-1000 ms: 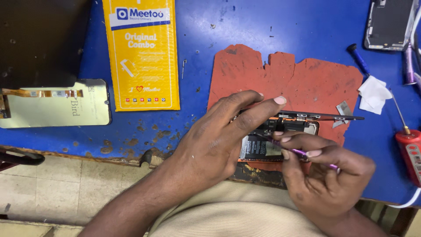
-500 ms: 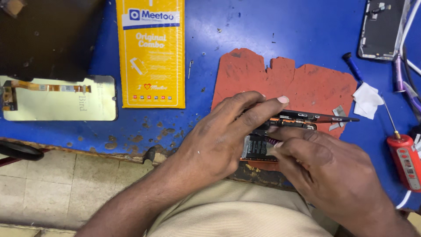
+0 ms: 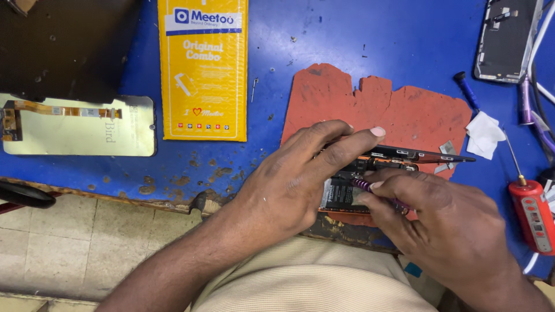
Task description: The person repairs a smartphone at a workbench, holding the display assembly above the open phone body and using a screwdriver and tweezers to work on internal components, at one point lifting the phone to view it before continuing work on the internals.
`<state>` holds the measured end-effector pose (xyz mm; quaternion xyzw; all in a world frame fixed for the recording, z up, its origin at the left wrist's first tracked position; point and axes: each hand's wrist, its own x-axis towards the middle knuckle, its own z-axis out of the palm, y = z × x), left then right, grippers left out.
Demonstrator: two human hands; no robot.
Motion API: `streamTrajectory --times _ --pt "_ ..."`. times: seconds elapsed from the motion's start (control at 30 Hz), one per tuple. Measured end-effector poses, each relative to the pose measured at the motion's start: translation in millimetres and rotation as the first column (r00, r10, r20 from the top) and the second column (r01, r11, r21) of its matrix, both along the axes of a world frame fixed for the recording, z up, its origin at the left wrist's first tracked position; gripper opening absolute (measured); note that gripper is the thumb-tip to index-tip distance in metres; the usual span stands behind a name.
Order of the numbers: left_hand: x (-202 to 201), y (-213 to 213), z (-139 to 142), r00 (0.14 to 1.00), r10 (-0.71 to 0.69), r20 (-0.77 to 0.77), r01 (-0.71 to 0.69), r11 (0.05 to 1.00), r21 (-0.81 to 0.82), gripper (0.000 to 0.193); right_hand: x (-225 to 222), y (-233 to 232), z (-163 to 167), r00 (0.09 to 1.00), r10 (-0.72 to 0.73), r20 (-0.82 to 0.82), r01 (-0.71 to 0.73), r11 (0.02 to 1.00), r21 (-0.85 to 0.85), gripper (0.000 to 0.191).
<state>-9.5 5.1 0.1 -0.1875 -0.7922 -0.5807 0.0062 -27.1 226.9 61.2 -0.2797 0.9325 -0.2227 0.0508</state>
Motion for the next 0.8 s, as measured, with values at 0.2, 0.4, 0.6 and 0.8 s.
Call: streamTrajectory --times 0.2,0.4,0.6,0.8 --pt "1.5 0.8 -1.2 1.000 0.005 -0.006 -0.005 1.000 -0.013 0.082 -0.3 -1.5 0.8 1.000 0.022 -0.010 -0.022 1.000 0.003 0.019" --pt "1.4 1.1 -2.4 1.000 0.003 -0.001 -0.003 1.000 0.005 0.083 -0.2 0.6 -1.8 0.998 0.040 -0.040 -0.040 0.999 0.007 0.021" --pt "0.6 0.7 -1.6 1.000 -0.003 -0.001 0.003 1.000 0.007 0.082 -1.1 1.5 -2.7 0.999 0.050 0.015 -0.050 0.999 -0.005 0.023" --pt "0.6 0.2 -1.0 1.000 -0.001 -0.002 0.001 1.000 0.009 0.081 -1.6 -0.3 -3.4 0.996 0.040 0.079 -0.034 0.996 -0.082 0.017"
